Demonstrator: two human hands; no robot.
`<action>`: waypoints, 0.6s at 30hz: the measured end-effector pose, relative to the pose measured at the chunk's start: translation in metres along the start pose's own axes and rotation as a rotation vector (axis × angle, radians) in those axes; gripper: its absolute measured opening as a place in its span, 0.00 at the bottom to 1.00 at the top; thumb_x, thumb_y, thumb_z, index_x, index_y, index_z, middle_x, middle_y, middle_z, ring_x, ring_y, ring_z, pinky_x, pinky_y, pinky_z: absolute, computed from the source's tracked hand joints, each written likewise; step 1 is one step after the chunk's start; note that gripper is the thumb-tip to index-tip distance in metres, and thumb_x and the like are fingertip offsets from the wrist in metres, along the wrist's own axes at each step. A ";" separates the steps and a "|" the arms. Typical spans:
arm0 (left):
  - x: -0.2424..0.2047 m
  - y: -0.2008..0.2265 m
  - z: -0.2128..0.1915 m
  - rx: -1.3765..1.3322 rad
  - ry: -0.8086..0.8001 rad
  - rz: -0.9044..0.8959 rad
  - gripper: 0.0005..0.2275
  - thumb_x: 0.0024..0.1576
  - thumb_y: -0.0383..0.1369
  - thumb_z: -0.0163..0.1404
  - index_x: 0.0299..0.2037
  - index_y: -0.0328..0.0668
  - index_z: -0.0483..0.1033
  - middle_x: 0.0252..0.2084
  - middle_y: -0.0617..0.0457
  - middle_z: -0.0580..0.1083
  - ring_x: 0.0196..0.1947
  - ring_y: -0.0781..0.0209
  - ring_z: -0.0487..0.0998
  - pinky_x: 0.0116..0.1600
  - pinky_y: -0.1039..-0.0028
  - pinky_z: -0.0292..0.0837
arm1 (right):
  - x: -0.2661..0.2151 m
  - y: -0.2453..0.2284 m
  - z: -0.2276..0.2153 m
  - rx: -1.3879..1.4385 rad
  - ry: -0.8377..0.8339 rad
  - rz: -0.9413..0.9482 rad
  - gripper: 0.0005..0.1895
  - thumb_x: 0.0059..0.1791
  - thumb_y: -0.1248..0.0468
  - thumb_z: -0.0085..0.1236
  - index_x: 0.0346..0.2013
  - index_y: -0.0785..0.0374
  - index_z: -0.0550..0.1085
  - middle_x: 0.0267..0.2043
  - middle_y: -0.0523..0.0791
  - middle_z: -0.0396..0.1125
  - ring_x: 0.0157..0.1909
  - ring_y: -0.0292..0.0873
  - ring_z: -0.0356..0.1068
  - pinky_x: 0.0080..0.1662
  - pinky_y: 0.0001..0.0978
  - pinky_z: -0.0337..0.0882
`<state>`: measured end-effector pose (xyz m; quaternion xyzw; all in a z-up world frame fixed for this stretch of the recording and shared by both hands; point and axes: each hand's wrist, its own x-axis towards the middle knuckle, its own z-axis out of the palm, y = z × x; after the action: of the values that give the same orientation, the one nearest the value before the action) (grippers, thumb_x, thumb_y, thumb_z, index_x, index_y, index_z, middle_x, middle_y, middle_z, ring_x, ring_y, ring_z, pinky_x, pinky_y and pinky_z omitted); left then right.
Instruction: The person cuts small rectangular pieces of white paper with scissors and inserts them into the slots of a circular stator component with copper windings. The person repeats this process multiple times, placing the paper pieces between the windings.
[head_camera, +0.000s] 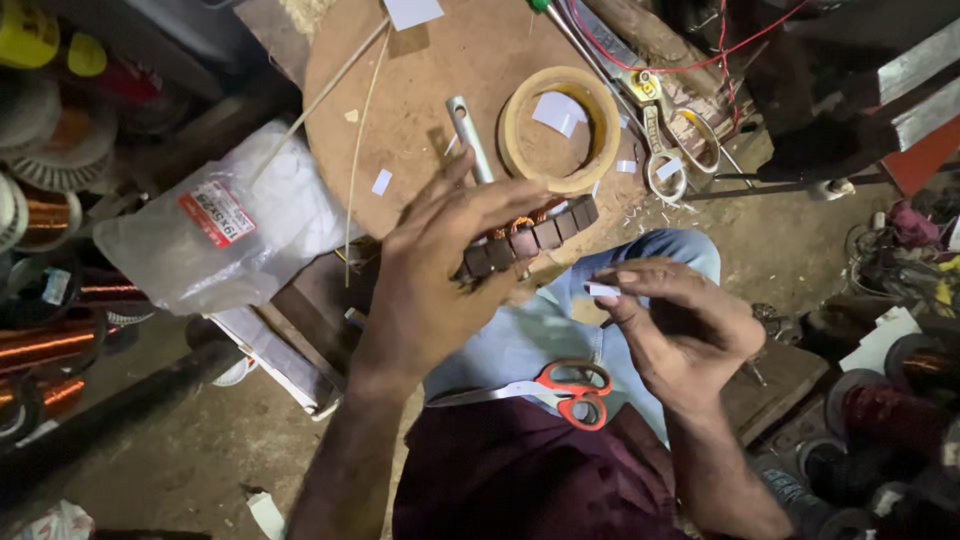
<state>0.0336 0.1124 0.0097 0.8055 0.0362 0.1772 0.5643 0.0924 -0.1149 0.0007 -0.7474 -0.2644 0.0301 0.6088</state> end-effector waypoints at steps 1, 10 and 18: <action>0.001 0.001 0.000 0.010 0.001 0.015 0.16 0.59 0.26 0.61 0.56 0.42 0.75 0.54 0.54 0.80 0.60 0.61 0.81 0.80 0.55 0.56 | 0.005 -0.002 0.001 -0.013 -0.009 -0.061 0.07 0.49 0.78 0.65 0.41 0.74 0.77 0.42 0.53 0.75 0.43 0.46 0.78 0.47 0.31 0.79; -0.002 -0.006 -0.001 -0.054 -0.037 0.056 0.23 0.51 0.18 0.56 0.58 0.43 0.77 0.61 0.51 0.78 0.68 0.57 0.76 0.83 0.56 0.52 | 0.036 -0.016 0.006 -0.224 -0.091 -0.314 0.08 0.45 0.80 0.63 0.38 0.75 0.77 0.42 0.56 0.75 0.44 0.50 0.79 0.45 0.33 0.79; -0.002 -0.011 0.000 -0.069 -0.044 0.082 0.23 0.51 0.19 0.59 0.58 0.45 0.77 0.59 0.52 0.78 0.66 0.58 0.78 0.84 0.55 0.53 | 0.056 -0.024 0.004 -0.314 -0.254 -0.403 0.08 0.44 0.80 0.59 0.37 0.74 0.78 0.40 0.54 0.76 0.43 0.49 0.79 0.45 0.35 0.79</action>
<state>0.0339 0.1158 -0.0013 0.7900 -0.0152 0.1836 0.5847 0.1299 -0.0841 0.0370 -0.7550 -0.4832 -0.0395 0.4414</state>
